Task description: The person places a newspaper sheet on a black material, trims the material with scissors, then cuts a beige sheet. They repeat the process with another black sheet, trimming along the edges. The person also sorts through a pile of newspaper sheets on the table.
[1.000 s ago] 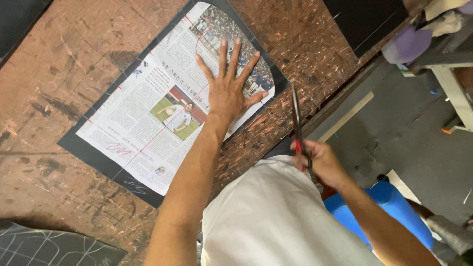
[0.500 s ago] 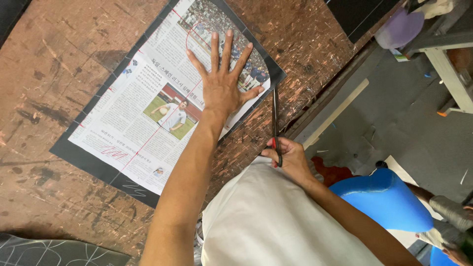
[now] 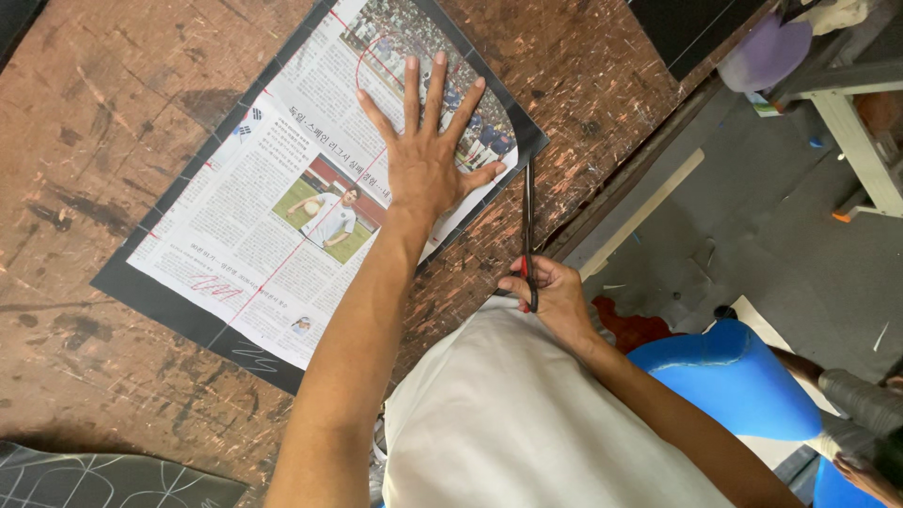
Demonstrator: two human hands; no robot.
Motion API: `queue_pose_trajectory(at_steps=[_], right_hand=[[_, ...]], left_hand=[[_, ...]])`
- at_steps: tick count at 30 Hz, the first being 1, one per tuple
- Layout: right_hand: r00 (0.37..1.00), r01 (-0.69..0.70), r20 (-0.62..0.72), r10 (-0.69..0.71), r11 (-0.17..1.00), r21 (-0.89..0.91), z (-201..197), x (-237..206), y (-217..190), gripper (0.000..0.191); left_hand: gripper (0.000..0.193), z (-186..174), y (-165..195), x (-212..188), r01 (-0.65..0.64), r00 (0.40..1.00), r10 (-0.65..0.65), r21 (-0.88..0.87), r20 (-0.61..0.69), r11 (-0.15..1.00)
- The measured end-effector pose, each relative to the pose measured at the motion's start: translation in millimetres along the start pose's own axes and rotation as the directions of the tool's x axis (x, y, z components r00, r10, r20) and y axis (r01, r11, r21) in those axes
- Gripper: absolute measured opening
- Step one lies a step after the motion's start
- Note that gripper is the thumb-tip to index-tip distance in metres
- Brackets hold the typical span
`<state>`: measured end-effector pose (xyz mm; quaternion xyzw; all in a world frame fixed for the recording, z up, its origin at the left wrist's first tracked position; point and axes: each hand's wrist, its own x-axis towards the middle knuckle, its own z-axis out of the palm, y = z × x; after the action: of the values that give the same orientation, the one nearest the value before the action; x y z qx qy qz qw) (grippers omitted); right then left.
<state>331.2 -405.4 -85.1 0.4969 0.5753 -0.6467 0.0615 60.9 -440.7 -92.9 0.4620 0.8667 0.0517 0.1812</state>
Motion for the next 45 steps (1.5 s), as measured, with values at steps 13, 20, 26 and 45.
queue_pose_trajectory(at_steps=[13, 20, 26, 45], right_hand=[[1.0, 0.004, 0.001, -0.004, 0.999, -0.043, -3.8, 2.3, -6.3, 0.033], [1.0, 0.007, -0.002, -0.007, 1.0, -0.028, -2.1, 1.8, -9.2, 0.033], [1.0, 0.015, 0.004, -0.015, 1.0, 0.004, -2.7, 3.8, -7.5, 0.034], [0.999, 0.032, 0.003, -0.032, 0.995, -0.098, -9.0, 7.3, -9.0, 0.035]], left_hand=[[0.108, 1.3, 2.3, 5.2, 0.005, 1.0, -0.005, -0.001, 0.011, 1.0], [0.109, 1.7, 3.1, 6.2, 0.01, 1.0, -0.01, -0.003, 0.011, 1.0], [0.106, 0.9, 2.8, 5.8, 0.002, 1.0, -0.002, -0.01, -0.009, 1.0], [0.106, -0.1, 2.5, 9.8, 0.008, 1.0, -0.008, -0.016, 0.008, 1.0]])
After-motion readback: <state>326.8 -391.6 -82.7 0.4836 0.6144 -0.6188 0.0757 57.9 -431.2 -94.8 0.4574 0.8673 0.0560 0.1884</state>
